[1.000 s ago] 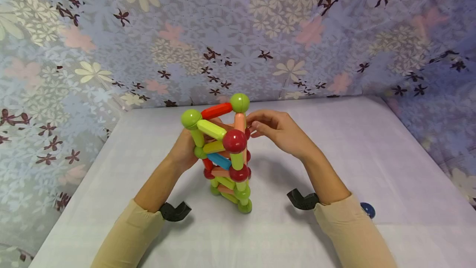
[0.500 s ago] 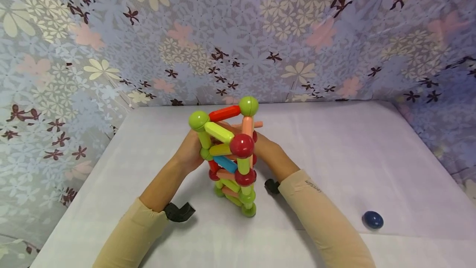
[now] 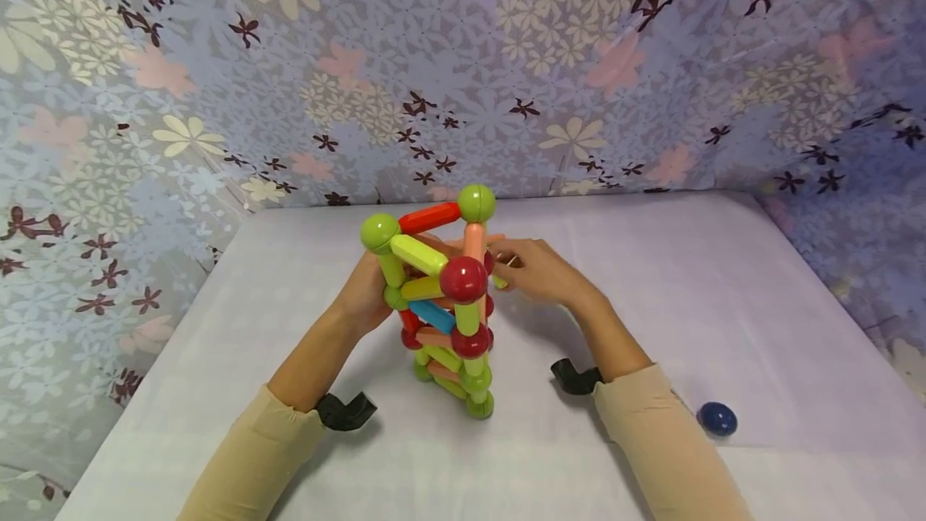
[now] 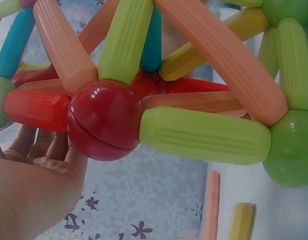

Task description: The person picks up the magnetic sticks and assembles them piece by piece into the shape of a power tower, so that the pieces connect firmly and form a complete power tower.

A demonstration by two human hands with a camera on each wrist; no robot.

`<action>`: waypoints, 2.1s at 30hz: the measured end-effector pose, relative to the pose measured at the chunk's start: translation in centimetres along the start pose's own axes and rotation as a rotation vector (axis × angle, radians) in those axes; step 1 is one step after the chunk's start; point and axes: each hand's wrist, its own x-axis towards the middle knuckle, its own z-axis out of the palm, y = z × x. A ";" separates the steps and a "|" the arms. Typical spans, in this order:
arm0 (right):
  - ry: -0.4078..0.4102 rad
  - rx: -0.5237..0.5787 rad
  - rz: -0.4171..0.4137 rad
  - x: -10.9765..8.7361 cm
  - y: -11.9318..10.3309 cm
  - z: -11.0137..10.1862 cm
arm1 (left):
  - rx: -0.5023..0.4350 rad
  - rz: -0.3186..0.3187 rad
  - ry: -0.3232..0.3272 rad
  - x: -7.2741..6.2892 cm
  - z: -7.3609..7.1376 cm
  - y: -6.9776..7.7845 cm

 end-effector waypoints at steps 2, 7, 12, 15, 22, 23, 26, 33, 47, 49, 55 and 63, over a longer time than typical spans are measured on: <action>0.060 0.080 -0.002 -0.7 -1.3 -1.7 | -0.007 -0.002 0.006 0.0 0.0 0.0; 0.258 0.452 -0.176 -3.5 -6.3 -4.9 | 0.008 0.019 0.001 0.0 -0.1 0.0; 0.291 0.681 -0.433 -5.4 -11.2 -4.7 | 0.017 0.074 -0.031 0.1 -0.1 -0.1; 0.226 0.657 -0.512 -6.0 -13.0 -3.7 | 0.014 0.093 -0.054 0.1 -0.2 -0.2; 0.241 0.465 -0.382 -7.1 -15.1 -2.3 | 0.018 0.062 -0.021 0.1 0.0 -0.1; 0.243 0.466 -0.372 -7.1 -15.2 -2.2 | 0.021 0.062 -0.021 0.0 0.0 -0.1; 0.231 0.482 -0.376 -7.3 -15.2 -2.1 | 0.006 0.056 -0.015 0.0 0.1 -0.1; 0.187 0.452 -0.381 -7.1 -15.3 -1.8 | -0.006 0.058 -0.005 0.1 0.1 -0.3; 0.166 0.239 -0.346 -7.5 -15.4 -2.3 | -0.017 0.028 -0.016 -0.1 0.2 0.0; 0.102 0.228 -0.386 -7.7 -15.3 -2.7 | -0.006 0.046 -0.048 0.0 0.3 0.0; -0.069 0.006 -0.335 -8.3 -15.7 -2.8 | 0.014 0.095 -0.154 0.5 0.3 0.0; 0.083 -0.319 -0.111 -7.8 -16.0 -1.3 | 0.100 0.117 -0.218 0.2 0.1 0.3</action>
